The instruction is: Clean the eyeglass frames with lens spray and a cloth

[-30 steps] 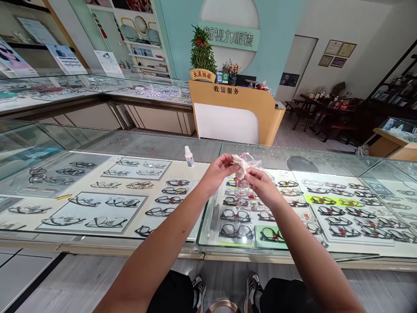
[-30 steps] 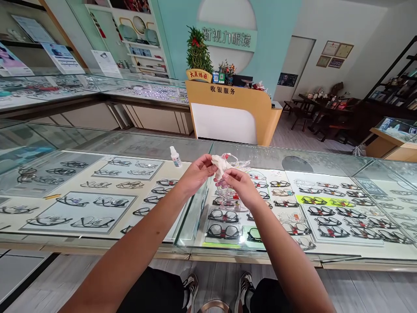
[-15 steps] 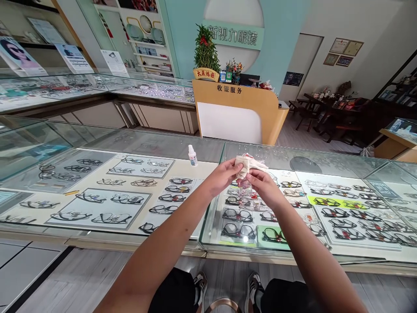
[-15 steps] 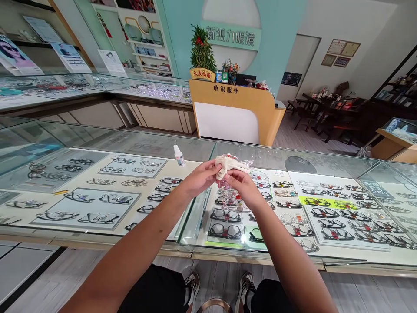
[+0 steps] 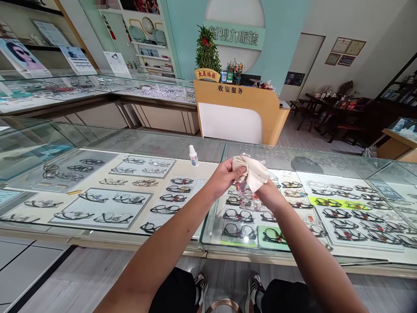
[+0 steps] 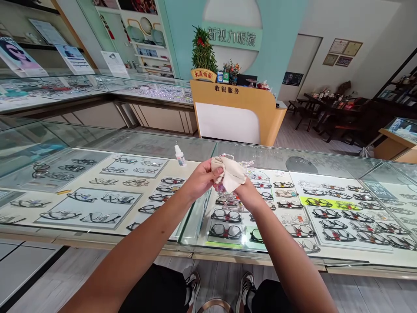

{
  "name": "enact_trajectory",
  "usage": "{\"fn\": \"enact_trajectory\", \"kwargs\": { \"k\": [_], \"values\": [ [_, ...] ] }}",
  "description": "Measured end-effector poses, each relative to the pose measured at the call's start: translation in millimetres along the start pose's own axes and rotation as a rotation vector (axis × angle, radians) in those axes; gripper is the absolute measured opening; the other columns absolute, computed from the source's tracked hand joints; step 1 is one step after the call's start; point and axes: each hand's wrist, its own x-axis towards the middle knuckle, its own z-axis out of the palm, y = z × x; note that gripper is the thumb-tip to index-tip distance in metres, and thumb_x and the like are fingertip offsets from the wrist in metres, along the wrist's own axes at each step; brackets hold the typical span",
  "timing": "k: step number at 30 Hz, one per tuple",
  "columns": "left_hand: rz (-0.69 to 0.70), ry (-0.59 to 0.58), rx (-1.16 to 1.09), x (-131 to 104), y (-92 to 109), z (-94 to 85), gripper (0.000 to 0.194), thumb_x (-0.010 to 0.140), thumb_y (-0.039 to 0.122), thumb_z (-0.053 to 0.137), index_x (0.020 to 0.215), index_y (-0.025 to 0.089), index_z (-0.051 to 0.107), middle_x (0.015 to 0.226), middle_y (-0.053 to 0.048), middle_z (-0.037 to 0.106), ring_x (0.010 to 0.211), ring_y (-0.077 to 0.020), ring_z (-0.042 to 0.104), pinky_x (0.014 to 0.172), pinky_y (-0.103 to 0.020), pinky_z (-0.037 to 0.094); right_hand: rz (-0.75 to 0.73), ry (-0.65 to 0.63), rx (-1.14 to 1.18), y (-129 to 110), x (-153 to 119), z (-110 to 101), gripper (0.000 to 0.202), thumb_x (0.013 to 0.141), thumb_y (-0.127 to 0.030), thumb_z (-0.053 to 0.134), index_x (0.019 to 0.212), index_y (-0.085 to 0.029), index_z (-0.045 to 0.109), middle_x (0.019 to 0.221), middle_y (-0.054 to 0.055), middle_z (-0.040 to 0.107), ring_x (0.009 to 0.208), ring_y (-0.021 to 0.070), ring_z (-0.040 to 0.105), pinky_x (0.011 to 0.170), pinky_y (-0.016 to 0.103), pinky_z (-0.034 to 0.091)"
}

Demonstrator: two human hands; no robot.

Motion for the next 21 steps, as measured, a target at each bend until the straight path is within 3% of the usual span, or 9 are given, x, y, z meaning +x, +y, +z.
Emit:
{"fn": "enact_trajectory", "kwargs": {
  "k": [3,6,10,14,17,21],
  "values": [
    [0.033,0.088,0.014,1.3,-5.3,4.1,0.053,0.081,0.059,0.090,0.096,0.015,0.065,0.060,0.005,0.058,0.042,-0.0073,0.046,0.039,-0.022,0.036,-0.023,-0.051,0.004,-1.3,-0.6,3.7,0.035,0.088,-0.042,0.082,0.119,-0.027,0.078,0.102,0.005,0.080,0.098,0.0261,0.071,0.082,0.037,0.054],
    [-0.029,0.076,0.019,1.6,-4.5,0.9,0.055,0.087,0.069,0.080,0.090,0.017,0.062,0.060,0.002,0.061,0.040,-0.0089,0.046,0.039,-0.024,0.039,-0.015,-0.056,-0.018,-1.8,-0.1,4.7,0.036,0.089,-0.043,0.082,0.120,-0.027,0.078,0.102,0.006,0.080,0.098,0.0269,0.072,0.081,0.038,0.055],
    [-0.077,-0.079,-0.021,1.0,3.9,-8.6,0.046,0.090,0.058,0.082,0.097,0.015,0.067,0.073,-0.004,0.068,0.057,-0.0141,0.060,0.057,-0.031,0.055,-0.022,0.001,-0.042,-4.2,2.1,1.9,0.042,0.087,-0.050,0.083,0.122,-0.027,0.076,0.098,0.006,0.079,0.094,0.0272,0.072,0.081,0.040,0.057],
    [-0.060,-0.169,0.009,0.5,6.3,-10.3,0.046,0.085,0.045,0.090,0.114,0.014,0.070,0.083,-0.005,0.071,0.067,-0.0152,0.063,0.063,-0.030,0.053,-0.068,0.012,-0.002,-6.5,2.9,-1.4,0.047,0.088,-0.048,0.083,0.129,-0.027,0.073,0.107,0.005,0.079,0.098,0.0252,0.072,0.085,0.038,0.057],
    [-0.012,-0.076,0.058,0.2,1.5,-5.4,0.052,0.083,0.045,0.091,0.119,0.015,0.069,0.079,-0.002,0.070,0.062,-0.0130,0.060,0.058,-0.026,0.047,-0.059,0.011,-0.003,-5.7,2.0,-2.7,0.045,0.090,-0.046,0.081,0.129,-0.026,0.073,0.106,0.005,0.079,0.096,0.0242,0.070,0.079,0.036,0.054],
    [0.047,0.044,0.071,0.3,-7.8,1.7,0.047,0.087,0.056,0.085,0.101,0.014,0.068,0.069,0.001,0.065,0.053,-0.0092,0.051,0.052,-0.025,0.042,-0.039,-0.015,-0.088,-6.0,-0.1,-1.7,0.031,0.090,-0.042,0.079,0.115,-0.023,0.079,0.097,0.005,0.079,0.081,0.0211,0.065,0.069,0.033,0.048]
  ]
}}
